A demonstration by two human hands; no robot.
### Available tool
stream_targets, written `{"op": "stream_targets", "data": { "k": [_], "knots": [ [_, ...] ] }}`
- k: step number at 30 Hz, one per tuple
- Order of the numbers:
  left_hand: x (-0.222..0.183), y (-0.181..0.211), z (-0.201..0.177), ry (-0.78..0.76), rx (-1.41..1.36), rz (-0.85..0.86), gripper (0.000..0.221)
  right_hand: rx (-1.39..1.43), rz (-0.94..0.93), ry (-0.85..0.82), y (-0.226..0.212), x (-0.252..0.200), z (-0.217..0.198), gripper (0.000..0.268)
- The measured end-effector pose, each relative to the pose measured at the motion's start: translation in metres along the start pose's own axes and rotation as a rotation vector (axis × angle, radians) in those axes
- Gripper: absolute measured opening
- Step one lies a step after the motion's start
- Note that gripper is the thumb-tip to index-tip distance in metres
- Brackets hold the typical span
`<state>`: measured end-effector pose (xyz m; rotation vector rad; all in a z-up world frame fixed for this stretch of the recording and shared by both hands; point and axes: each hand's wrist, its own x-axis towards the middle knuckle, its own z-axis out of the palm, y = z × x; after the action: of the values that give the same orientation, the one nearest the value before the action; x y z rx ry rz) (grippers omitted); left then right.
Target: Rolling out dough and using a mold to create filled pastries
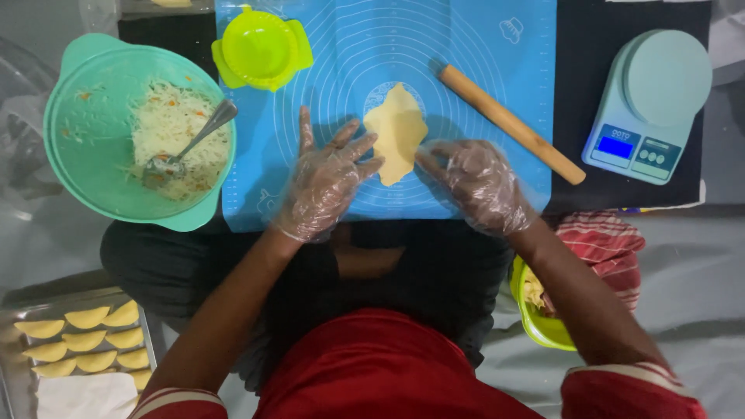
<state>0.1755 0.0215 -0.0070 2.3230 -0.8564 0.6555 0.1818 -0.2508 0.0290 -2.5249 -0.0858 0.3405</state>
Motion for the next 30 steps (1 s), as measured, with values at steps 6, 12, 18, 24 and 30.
{"op": "stream_targets", "data": {
  "k": [6,12,18,24,30],
  "knots": [
    [-0.001,-0.008,0.009,-0.053,0.018,0.050,0.010,-0.385,-0.458,-0.088,-0.005,0.015,0.004,0.040],
    [-0.002,-0.009,0.013,-0.036,-0.068,0.068,0.024,-0.448,-0.726,0.038,0.071,0.045,0.052,0.045],
    [0.011,0.004,-0.006,-0.102,-0.030,0.031,0.065,-0.569,-0.579,-0.330,0.035,0.053,0.027,0.046],
    [0.011,0.009,0.011,-0.135,0.008,-0.072,0.061,-0.025,-0.928,0.261,0.005,0.054,0.012,0.020],
    [0.012,0.001,0.039,0.071,-0.146,-0.236,0.008,0.051,-0.779,0.315,-0.010,0.048,0.006,0.010]
  ]
}}
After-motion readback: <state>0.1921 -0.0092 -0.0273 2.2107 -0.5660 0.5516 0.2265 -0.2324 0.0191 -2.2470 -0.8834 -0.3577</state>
